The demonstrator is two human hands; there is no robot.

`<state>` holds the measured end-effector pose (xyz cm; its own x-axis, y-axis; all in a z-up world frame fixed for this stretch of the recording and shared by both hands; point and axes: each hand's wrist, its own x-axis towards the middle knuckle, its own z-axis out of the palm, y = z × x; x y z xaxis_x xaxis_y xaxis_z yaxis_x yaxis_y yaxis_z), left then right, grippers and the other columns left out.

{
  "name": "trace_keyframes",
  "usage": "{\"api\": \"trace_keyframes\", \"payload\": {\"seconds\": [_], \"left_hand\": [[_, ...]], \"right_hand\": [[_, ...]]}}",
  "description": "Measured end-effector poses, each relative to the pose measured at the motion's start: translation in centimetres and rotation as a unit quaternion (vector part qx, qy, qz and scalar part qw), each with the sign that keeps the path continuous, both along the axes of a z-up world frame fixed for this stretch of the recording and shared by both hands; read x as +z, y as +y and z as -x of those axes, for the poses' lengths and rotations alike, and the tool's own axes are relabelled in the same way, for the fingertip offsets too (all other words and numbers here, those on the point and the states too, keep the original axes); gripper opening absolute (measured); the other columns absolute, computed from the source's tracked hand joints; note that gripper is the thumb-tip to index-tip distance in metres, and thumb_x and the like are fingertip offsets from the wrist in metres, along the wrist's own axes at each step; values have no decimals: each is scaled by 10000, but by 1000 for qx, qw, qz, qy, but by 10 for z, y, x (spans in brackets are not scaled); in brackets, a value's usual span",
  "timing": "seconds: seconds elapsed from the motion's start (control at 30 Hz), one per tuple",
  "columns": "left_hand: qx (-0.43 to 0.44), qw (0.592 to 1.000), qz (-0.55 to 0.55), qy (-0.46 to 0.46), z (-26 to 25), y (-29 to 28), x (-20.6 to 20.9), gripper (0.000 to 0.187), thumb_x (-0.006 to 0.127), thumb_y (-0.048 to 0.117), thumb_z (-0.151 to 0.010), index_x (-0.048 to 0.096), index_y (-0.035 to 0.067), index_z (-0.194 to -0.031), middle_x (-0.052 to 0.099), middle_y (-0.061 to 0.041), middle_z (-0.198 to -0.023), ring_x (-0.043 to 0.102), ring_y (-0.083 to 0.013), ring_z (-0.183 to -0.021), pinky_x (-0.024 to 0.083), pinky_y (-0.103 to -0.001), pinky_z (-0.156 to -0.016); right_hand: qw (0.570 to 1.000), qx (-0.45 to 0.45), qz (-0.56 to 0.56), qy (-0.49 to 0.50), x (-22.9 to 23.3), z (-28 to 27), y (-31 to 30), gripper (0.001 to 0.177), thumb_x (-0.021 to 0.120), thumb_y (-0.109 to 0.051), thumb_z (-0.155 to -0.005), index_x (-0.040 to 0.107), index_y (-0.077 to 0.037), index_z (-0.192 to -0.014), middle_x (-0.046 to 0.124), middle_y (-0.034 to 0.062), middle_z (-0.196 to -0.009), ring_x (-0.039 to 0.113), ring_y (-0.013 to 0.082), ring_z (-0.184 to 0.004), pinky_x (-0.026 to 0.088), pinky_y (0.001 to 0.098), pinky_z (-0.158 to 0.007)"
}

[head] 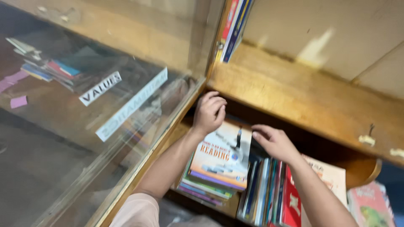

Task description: The person takes books one by one from a shelf and places them onto a stack on a desk, then places some of the books back onto the shelf.

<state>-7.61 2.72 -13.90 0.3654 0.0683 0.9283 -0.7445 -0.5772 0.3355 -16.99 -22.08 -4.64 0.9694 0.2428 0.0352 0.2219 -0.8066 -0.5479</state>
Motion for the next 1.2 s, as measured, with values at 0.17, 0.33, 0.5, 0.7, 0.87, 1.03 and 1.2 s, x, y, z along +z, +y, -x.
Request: {"api": "trace_keyframes", "payload": {"seconds": [0.17,0.33,0.5,0.7,0.87,1.03,1.2], "left_hand": [[18,991,-22,130,16,31,-60,115,646,234,-911,750,205,-873,721,75,-883,675,-209,-994,515,-357,-877],[-45,893,-26,447,32,57,-91,208,637,286,-922,752,132,-1004,756,-119,-885,731,-379,-950,574,-505,-826],[-74,781,6,620,37,56,-106,409,632,462,-923,691,126,-1150,758,-173,-975,704,-417,-1084,534,-536,-940],[-79,772,83,625,43,51,-112,481,604,568,-953,689,97,-911,696,-123,-742,736,-355,-896,546,-449,-783],[-83,781,100,611,45,45,-109,409,718,499,-903,614,117,-803,627,-66,-633,699,-281,-737,520,-371,-686],[-86,795,61,597,46,43,-109,334,710,407,-934,602,119,-804,607,-77,-600,691,-290,-698,505,-388,-648],[-67,825,35,560,57,39,-103,290,673,368,-965,582,103,-891,652,-88,-690,700,-317,-753,521,-437,-713]], "right_hand": [[993,-59,75,73,-94,-27,-21,385,647,-416,-945,762,-205,-1245,810,121,-1019,729,374,-1073,548,507,-961],[976,-106,136,135,-147,-36,-24,431,592,-497,-925,780,-182,-1152,806,135,-1024,715,414,-1083,546,529,-967],[975,-125,136,121,-164,-39,-28,395,622,-475,-944,763,-160,-1137,791,141,-989,711,418,-1074,542,522,-927],[982,-135,31,130,-141,-18,-18,299,632,-347,-1000,693,-88,-1136,748,131,-877,727,387,-940,546,488,-834],[983,-121,29,132,-142,-20,-25,364,600,-309,-1059,697,25,-1162,736,196,-881,724,407,-896,552,496,-776],[980,-110,35,165,-130,-14,-21,437,550,-294,-1097,661,98,-1256,727,247,-953,710,437,-944,549,544,-797],[981,-113,7,157,-127,-12,-17,484,569,-269,-1085,575,110,-1385,709,279,-1085,702,415,-1004,544,555,-827]]}}
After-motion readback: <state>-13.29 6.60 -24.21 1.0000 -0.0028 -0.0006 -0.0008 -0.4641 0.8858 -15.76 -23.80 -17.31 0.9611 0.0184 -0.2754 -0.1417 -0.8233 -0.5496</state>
